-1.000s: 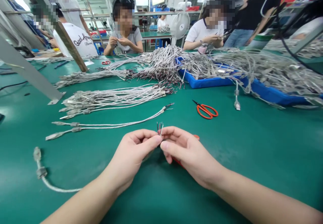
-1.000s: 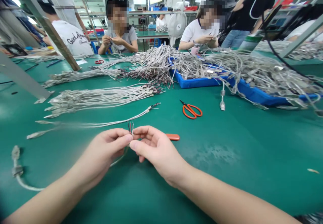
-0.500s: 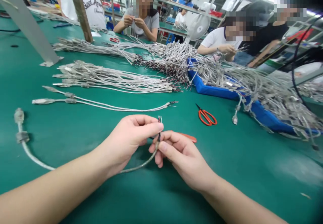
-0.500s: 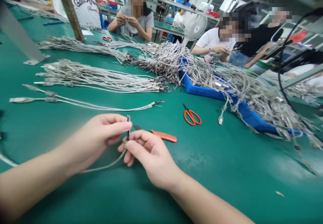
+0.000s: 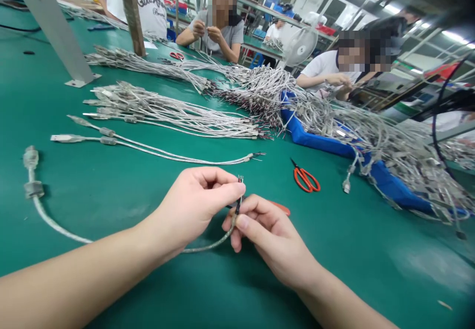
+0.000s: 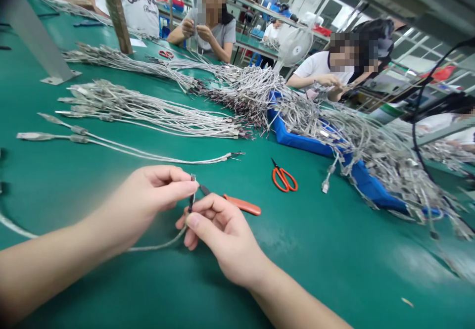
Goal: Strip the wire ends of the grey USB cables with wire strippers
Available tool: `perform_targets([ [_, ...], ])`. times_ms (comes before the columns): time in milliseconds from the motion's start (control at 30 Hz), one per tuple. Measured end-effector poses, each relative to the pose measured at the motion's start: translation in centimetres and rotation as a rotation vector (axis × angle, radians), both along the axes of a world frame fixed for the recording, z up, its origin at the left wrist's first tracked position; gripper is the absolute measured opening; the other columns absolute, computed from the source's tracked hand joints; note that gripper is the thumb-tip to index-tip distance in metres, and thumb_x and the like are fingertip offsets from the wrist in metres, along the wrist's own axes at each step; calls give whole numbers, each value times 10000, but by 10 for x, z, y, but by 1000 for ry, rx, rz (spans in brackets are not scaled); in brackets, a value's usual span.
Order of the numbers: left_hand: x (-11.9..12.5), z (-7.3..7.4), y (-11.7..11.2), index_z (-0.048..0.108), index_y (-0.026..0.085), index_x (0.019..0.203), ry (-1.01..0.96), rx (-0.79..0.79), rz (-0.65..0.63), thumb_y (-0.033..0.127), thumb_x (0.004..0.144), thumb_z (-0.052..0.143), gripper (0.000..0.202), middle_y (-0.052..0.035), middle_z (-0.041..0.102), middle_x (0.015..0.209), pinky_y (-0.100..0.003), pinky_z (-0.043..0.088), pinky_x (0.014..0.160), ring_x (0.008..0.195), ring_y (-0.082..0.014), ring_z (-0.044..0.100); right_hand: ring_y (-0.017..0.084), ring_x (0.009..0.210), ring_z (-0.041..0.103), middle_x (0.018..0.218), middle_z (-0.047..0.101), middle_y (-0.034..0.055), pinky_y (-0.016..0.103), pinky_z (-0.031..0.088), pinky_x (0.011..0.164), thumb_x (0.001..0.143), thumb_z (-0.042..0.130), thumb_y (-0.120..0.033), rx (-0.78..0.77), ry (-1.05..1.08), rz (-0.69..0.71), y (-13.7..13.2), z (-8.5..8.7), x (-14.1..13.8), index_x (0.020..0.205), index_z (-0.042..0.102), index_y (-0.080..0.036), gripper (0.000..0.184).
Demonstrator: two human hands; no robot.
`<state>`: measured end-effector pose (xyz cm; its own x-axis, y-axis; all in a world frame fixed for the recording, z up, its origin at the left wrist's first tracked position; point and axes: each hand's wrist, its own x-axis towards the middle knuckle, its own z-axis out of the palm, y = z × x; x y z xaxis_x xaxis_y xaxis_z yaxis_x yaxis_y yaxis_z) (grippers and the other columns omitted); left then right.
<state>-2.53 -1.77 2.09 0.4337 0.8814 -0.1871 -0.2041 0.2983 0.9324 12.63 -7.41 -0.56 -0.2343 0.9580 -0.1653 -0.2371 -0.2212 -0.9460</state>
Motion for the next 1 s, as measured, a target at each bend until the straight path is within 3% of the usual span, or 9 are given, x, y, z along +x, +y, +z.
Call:
perform_targets([
  [267,4,-4,-3,627,161,707,38,23,-90,253,797,667,135,23,583,600,-226,438,496,475,-96,523,119,593,586,747,677,16,277,483,593,821,705,-316,34,-58,-85,-3,1,-4,833,630,-190,147],
  [367,8,-8,-7,605,180,813,12,19,-163,318,860,606,146,24,606,644,-243,482,587,563,-120,582,117,554,536,629,616,-8,271,447,561,836,686,-322,76,-98,-188,-2,2,-1,787,673,-189,143],
  [467,9,-12,-11,573,200,819,66,65,-207,403,928,496,243,27,615,711,-202,464,664,699,-109,589,116,574,499,637,573,-11,270,411,548,852,667,-333,106,-106,-283,1,2,5,735,697,-201,179],
  [567,7,-13,-13,592,198,809,194,145,-301,412,947,451,291,37,588,727,-180,422,600,652,-85,529,108,563,463,616,499,-24,275,376,543,857,658,-355,118,-142,-315,3,2,10,693,715,-204,231],
  [667,5,-11,-13,601,185,737,295,216,-392,381,956,430,340,47,548,609,-194,388,541,554,-80,482,93,507,430,569,445,-45,274,330,515,837,672,-388,102,-129,-331,4,4,11,768,747,-204,211],
  [867,6,-5,-11,626,182,739,281,126,-374,314,897,545,221,24,653,648,-190,455,577,589,-93,586,80,500,422,567,458,-43,261,304,503,819,691,-342,75,1,-375,4,11,12,645,699,-171,244],
  [1000,7,-6,-12,625,178,763,265,114,-360,320,889,559,201,6,674,659,-201,480,600,609,-106,612,70,480,409,566,459,-48,248,299,500,825,686,-333,39,80,-369,4,15,14,720,717,-166,200],
])
